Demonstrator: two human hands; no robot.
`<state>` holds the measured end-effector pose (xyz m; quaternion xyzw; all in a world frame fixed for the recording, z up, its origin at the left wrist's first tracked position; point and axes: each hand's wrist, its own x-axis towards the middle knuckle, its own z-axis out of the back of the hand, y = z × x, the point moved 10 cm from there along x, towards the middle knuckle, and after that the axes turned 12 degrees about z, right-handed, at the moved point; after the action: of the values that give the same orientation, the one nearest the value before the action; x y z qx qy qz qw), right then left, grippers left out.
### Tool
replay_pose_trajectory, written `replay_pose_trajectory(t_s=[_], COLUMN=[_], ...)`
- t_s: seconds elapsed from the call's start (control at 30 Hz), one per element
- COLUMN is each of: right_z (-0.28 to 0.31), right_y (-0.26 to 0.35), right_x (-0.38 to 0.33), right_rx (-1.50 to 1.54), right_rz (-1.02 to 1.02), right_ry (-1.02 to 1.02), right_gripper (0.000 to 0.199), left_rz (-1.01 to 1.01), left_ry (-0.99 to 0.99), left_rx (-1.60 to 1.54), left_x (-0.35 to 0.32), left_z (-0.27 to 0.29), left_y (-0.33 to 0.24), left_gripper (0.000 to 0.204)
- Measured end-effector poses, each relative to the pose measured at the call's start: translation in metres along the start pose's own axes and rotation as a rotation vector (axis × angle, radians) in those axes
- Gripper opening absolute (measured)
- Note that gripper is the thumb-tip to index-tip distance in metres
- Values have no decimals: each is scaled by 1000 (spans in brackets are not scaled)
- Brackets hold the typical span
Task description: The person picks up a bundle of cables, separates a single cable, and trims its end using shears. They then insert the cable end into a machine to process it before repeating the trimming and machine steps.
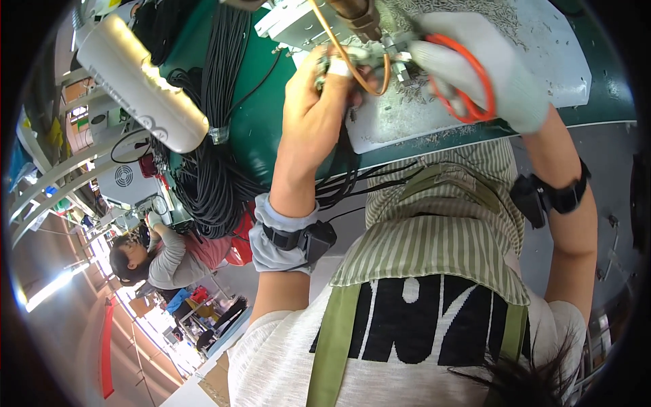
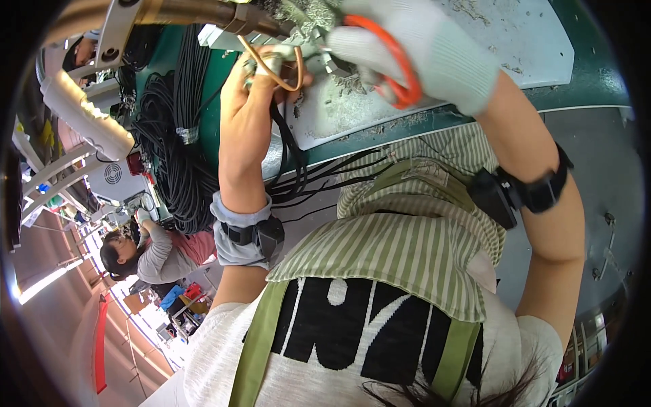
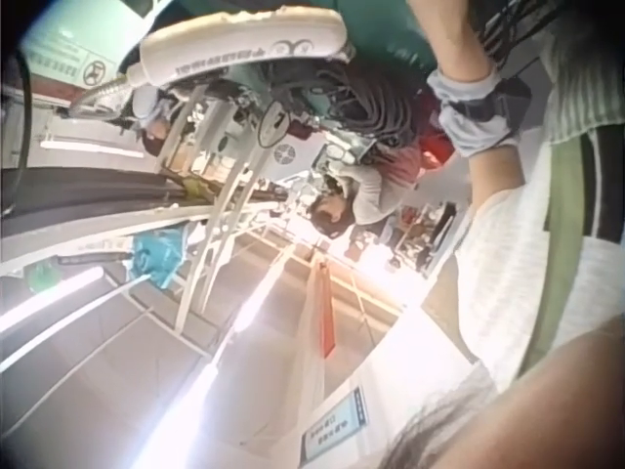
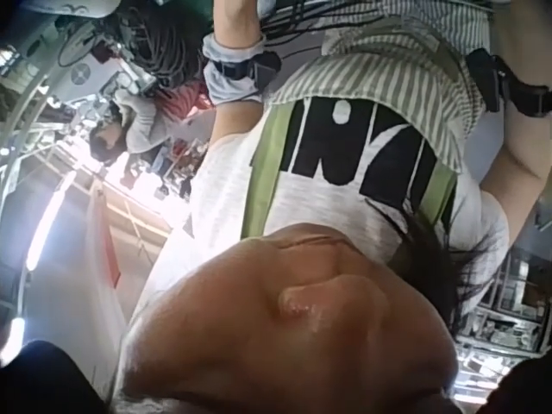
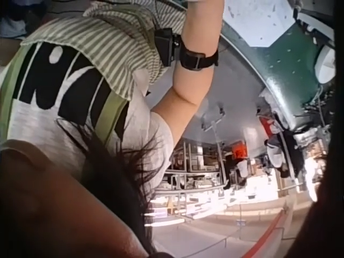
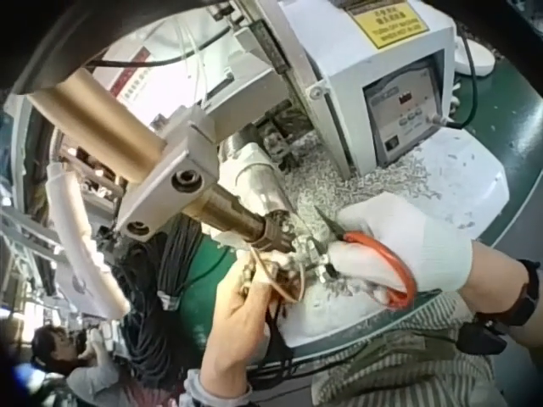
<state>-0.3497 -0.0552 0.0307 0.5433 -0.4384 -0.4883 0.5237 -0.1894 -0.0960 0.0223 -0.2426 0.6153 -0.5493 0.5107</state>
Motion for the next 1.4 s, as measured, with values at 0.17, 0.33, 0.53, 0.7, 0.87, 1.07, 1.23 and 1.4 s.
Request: replay_pose_trajectory(t_s=[0.17,0.33,0.53,0.7,0.87,1.07,1.23,1.4], right_z=[24,-20,-30,-24,-26,-25,-27,-29], right_y=[36,43,5,6,64,3,-2,69], right_x=[-43,-51,-53,-59,-77,-71,-71,-92], right_rx=[-941,-568,-6,-38,-654,199,185,-868], right_rz=[560,482,-78,40,800,-99,-50,830], right_ry=[-77,-80,9,-71,-166,99,-4,-334], right_gripper=[23,19,15,14,11,15,12,12], left_rz=[-15,79,57,-12,126,-329,-373,-193], left_ry=[-37,184,201,194,536,34,-60,-122], left_rx=[89,230,47,95,-168,425,350,167], left_x=[-46,-68,-72,-76,-72,-82,-83,-75], left_z=[-1,-50,-47,-43,-54,-60,-52,-41], left_y=[5,7,6,2,7,-35,-41,-33], left_gripper=[29,40,36,34,26,25,22,16])
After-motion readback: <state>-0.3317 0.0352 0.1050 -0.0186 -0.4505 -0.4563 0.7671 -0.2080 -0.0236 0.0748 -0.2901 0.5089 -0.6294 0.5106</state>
